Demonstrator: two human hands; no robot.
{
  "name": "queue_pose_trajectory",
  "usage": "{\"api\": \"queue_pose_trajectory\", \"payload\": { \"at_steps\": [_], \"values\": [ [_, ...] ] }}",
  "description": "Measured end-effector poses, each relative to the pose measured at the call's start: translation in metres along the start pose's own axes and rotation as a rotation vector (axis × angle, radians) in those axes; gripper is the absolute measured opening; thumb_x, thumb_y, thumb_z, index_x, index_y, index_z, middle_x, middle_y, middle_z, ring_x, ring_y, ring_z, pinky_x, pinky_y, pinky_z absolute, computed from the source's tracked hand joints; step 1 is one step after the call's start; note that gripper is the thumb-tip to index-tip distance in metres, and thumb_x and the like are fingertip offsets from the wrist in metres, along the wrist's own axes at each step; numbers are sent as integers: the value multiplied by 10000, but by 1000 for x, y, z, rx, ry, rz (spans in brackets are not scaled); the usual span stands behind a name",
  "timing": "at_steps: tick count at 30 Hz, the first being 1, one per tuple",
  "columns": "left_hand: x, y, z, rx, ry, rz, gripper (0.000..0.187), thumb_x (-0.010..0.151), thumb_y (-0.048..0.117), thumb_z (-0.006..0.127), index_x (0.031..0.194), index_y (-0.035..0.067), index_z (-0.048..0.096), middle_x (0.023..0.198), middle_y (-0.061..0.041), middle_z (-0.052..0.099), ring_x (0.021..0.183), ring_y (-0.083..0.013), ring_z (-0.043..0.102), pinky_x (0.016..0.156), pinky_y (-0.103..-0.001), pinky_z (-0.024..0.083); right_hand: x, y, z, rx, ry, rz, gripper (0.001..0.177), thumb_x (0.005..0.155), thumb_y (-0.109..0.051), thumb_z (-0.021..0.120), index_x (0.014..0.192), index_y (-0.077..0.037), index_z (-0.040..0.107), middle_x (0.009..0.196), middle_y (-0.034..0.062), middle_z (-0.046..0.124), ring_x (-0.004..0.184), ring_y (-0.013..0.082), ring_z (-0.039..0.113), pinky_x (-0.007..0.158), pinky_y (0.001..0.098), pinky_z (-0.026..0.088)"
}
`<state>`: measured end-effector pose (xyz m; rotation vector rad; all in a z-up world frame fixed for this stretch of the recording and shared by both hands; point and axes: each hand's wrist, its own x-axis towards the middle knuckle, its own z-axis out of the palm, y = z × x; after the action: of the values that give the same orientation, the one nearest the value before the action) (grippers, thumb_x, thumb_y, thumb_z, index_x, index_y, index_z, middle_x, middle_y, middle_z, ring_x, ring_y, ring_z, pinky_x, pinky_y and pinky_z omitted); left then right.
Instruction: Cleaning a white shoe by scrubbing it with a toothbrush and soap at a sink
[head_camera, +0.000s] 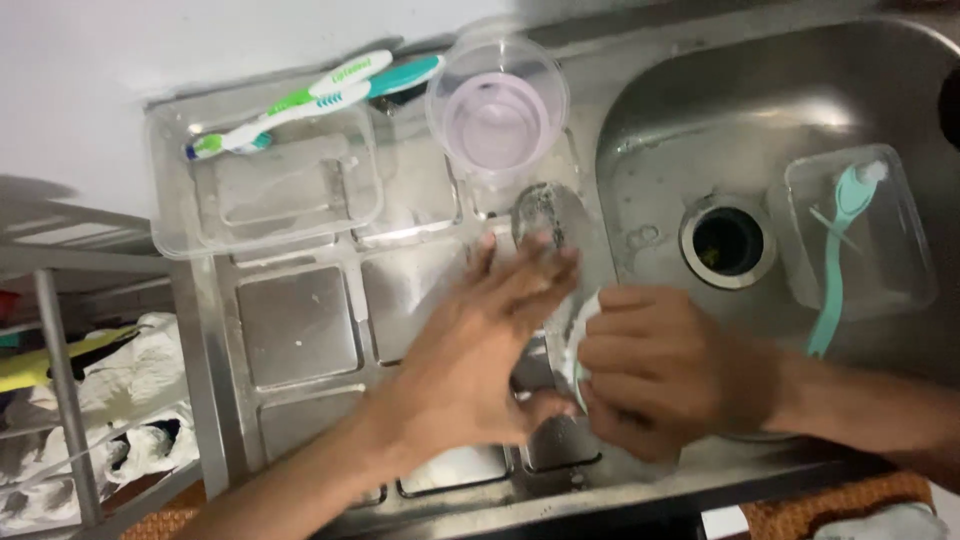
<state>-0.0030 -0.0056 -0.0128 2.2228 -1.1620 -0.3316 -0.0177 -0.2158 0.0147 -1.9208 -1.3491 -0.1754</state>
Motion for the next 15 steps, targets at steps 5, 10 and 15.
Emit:
{"api": "queue_pose_trajectory", "payload": {
  "at_steps": [5,10,15],
  "values": [
    [-4,11,0,-58,22,-20,1262,601,509,959,1540,-40,321,1551,-231,355,1518,-436,299,1249,-620,190,-6,-1,10,58,176,130,297,893,-17,548,635,-60,405,611,76,336,493,247,271,485,367,273],
    [-1,12,1,-69,108,-19,1327,541,518,957,1520,-107,315,1544,-242,311,1536,-456,288,1275,-576,238,-2,-2,3,198,132,117,335,922,-34,551,635,-75,382,593,61,320,477,239,261,487,359,237],
    [0,14,1,41,41,-48,1453,495,774,922,1569,0,324,1682,-209,246,1590,-369,160,1270,-610,56,-7,9,3,209,-28,-65,318,1000,-113,445,684,-78,471,672,65,388,536,254,351,525,402,282]
  ]
}}
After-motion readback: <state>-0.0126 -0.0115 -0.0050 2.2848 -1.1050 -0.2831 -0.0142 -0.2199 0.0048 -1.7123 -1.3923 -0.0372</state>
